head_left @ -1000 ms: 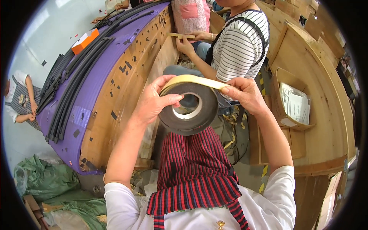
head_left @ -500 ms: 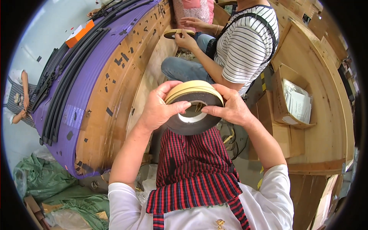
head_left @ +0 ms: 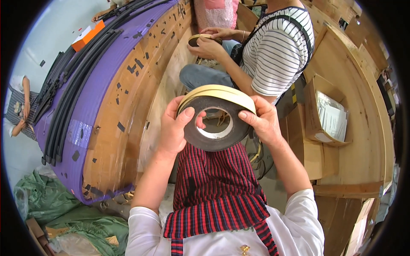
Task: Applying adhesive tape to long plastic profiles in a factory setting.
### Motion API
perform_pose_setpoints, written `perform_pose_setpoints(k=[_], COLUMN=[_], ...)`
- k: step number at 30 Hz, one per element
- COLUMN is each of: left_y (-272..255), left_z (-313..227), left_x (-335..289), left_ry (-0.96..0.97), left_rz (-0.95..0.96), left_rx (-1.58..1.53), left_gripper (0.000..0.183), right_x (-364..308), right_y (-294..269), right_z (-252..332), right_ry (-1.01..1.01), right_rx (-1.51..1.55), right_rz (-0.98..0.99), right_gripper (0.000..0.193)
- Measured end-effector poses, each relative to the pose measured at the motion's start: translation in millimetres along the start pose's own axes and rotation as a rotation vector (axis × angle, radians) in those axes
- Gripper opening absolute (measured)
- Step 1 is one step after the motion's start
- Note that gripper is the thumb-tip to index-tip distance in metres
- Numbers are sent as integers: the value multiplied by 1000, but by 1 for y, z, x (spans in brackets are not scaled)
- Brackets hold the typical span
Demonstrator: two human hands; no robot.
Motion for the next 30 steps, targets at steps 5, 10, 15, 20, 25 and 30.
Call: perform_pose_setpoints(k=[5, 10, 15, 20, 25, 30], left_y=[1, -2, -3, 19, 5, -7], left_z=[17, 30, 13, 27, 38, 34], left_x=[-4, -12, -5, -11, -8, -10], left_ry=[108, 102, 128, -121, -370, -299], left_rz=[-77, -147, 61, 537, 252, 129], left_rx=[12, -66, 733, 1335, 1116, 799], left_gripper=[41, 47, 69, 83, 36, 33], right_x=[-2, -3, -5, -8, -2, -3], right_y=[12, 14, 4, 17, 4, -7], right_z=[-17, -16, -1, -4, -4, -5], right_ry=[-20, 41, 197, 135, 171, 306], right_rx=[110, 155, -474, -831, -778, -373], right_rz=[32, 14, 285, 522, 462, 317], right_gripper=[26, 23, 22, 29, 34, 27])
Point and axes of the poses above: each hand's wrist, its own x-axis towards the middle knuckle, its own y-axis out of the palm, z = x × y, the point moved 1 cm from there along x, towards the middle knuckle, and after that the axes turned 4 degrees about z, right-handed, at the moved point
